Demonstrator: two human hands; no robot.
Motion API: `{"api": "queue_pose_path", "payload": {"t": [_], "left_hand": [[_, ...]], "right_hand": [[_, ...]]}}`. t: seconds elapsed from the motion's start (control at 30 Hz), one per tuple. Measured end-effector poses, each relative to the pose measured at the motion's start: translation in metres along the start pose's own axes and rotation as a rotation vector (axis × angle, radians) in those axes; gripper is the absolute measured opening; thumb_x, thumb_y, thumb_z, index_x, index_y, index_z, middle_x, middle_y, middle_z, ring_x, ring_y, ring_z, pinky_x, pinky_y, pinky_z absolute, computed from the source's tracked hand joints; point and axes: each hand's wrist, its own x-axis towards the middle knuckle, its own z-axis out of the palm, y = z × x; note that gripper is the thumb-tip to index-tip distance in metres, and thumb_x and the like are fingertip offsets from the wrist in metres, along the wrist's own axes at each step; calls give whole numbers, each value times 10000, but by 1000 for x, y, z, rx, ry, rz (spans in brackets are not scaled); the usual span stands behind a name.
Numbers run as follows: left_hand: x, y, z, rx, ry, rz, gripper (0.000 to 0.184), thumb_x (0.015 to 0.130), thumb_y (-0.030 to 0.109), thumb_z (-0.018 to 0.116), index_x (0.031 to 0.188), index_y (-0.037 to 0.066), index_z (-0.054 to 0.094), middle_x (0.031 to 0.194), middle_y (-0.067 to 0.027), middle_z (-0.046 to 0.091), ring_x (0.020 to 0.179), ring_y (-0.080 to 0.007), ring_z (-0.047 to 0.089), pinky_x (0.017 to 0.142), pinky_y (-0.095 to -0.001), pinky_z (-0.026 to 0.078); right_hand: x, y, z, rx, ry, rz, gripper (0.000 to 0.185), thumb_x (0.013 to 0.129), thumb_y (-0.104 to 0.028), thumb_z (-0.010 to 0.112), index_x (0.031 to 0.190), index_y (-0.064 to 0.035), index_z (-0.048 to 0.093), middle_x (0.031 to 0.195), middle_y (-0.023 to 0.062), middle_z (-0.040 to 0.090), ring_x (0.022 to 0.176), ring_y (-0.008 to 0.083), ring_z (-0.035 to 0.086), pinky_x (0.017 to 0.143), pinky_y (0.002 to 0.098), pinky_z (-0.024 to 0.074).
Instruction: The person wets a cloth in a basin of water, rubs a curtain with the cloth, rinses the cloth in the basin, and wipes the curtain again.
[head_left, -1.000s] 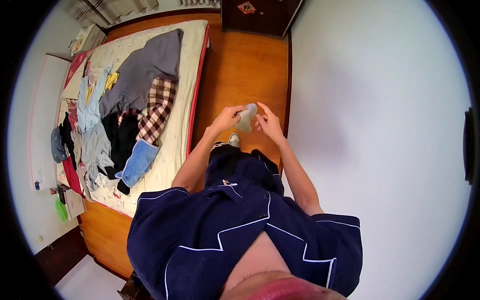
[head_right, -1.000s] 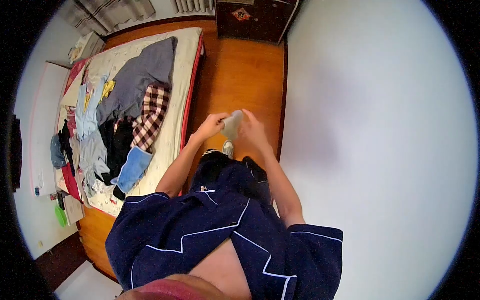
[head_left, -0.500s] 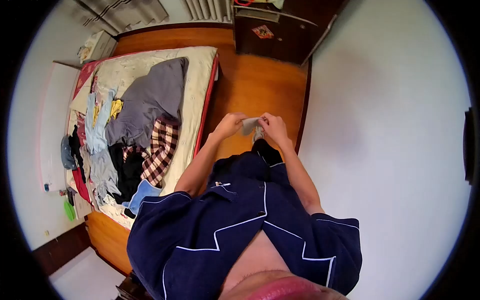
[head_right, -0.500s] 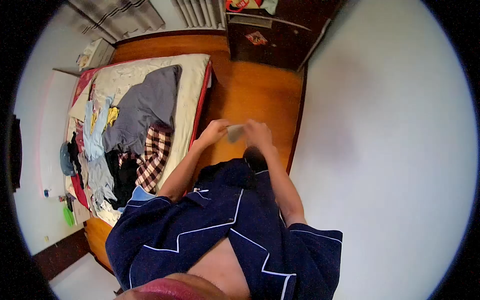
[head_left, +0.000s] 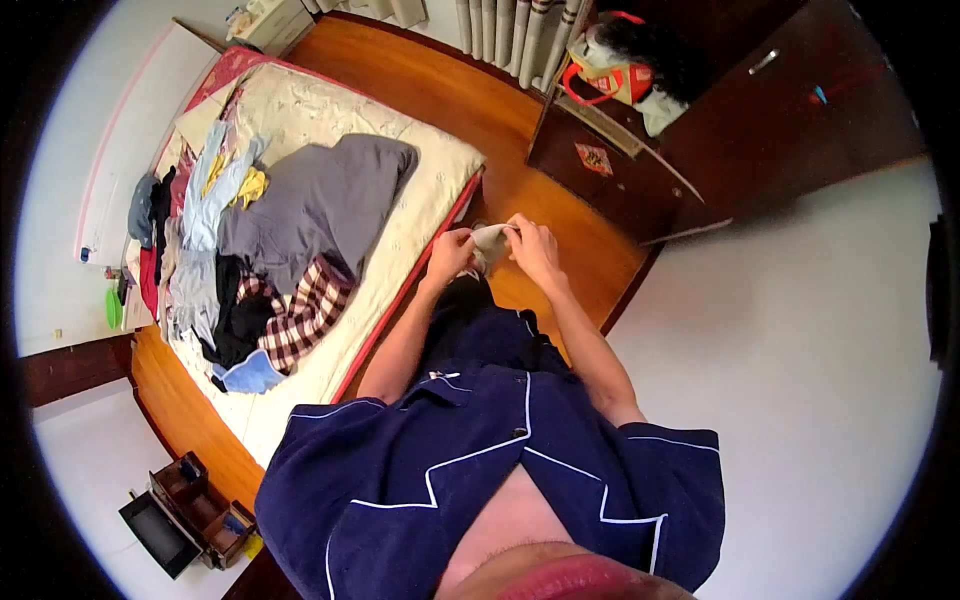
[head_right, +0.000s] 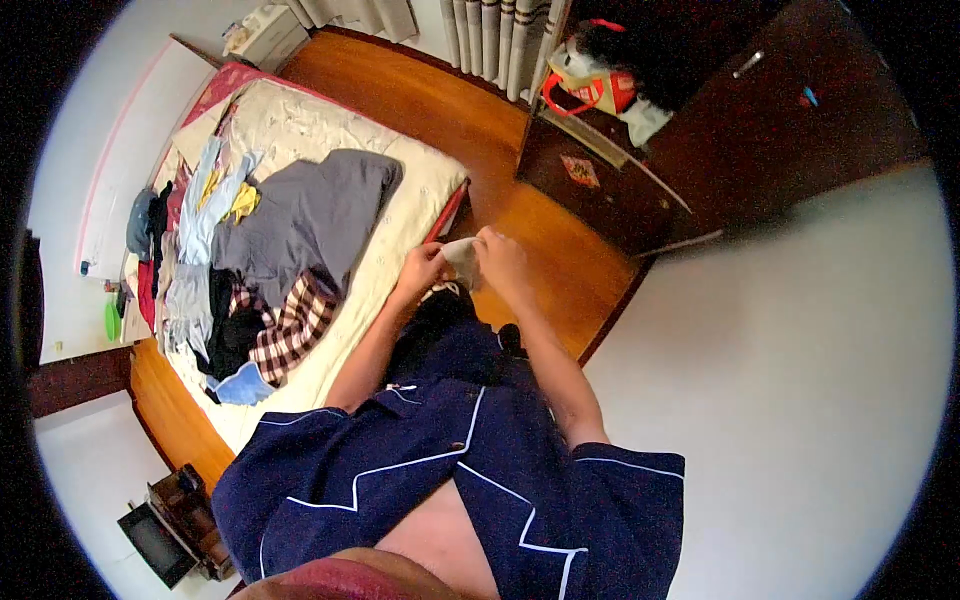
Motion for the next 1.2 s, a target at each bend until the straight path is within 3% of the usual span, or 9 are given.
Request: {"api": "queue_pose_path", "payload": {"t": [0.07,0.2,0.23,0.33,0.47,0.7,1.0,1.13,1.2], "left_hand": [[30,12,-2,-558,-164,-188,289,936,192,426,1038,-22,591,711,-137,641,564,-158,618,513,-314,506],[104,24,-6,-833,-227,-272,420,982,310,319,1186,-19,481,884,-171,651,673,-206,649,635,-294,529],[118,30,-12,-797,-284,-314,455,983,376,309,1263,40,437,1041,-131,626,876,-217,633,708,-346,493],[165,44,-17,-972,-305,-279,494,974,415,317,1273,40,435,1159,-128,577,1001,-223,597,758,-355,480],[217,48,-18,-1032,-193,-362,383,952,316,436,1175,12,502,1021,-112,609,891,-202,613,772,-314,499],[293,73,-12,-1247,-32,-468,261,912,157,511,1100,-24,521,1032,-138,565,995,-251,556,794,-371,520],[367,66,-20,-1493,53,-560,207,893,168,552,1062,50,533,1010,-118,564,911,-237,562,764,-355,517],[368,83,-36,-1585,213,-613,196,893,186,557,1019,44,511,985,-112,549,906,-247,540,738,-334,523],[370,76,-49,-1594,234,-563,212,897,204,541,1039,49,509,985,-122,550,910,-250,542,750,-358,524]], "right_hand": [[36,0,-9,101,-33,17,157,856,-224,534,878,-72,568,741,151,627,732,360,604,638,466,460],[102,6,-30,36,-13,7,154,855,-212,532,871,-63,567,723,144,624,714,352,607,627,460,458],[116,6,-36,23,-15,8,158,857,-212,528,869,-59,567,730,149,620,718,353,602,629,462,454],[158,4,-49,2,-30,-2,168,859,-213,521,869,-52,568,763,164,611,735,357,590,641,468,443],[200,13,-53,-19,-30,11,191,859,-217,516,879,-39,581,826,183,589,777,359,572,672,472,430],[268,31,-55,25,56,-211,170,830,-173,562,913,-32,606,851,178,603,796,370,574,684,437,453],[364,33,-76,21,2,-378,131,824,-109,590,922,-25,568,822,186,623,765,360,609,631,405,466],[398,31,-67,37,-129,-376,179,891,-238,492,921,-73,552,853,152,582,788,364,570,651,450,446],[412,13,-65,114,-127,-445,99,825,-94,582,883,-23,545,778,158,614,724,350,607,601,396,462]]}}
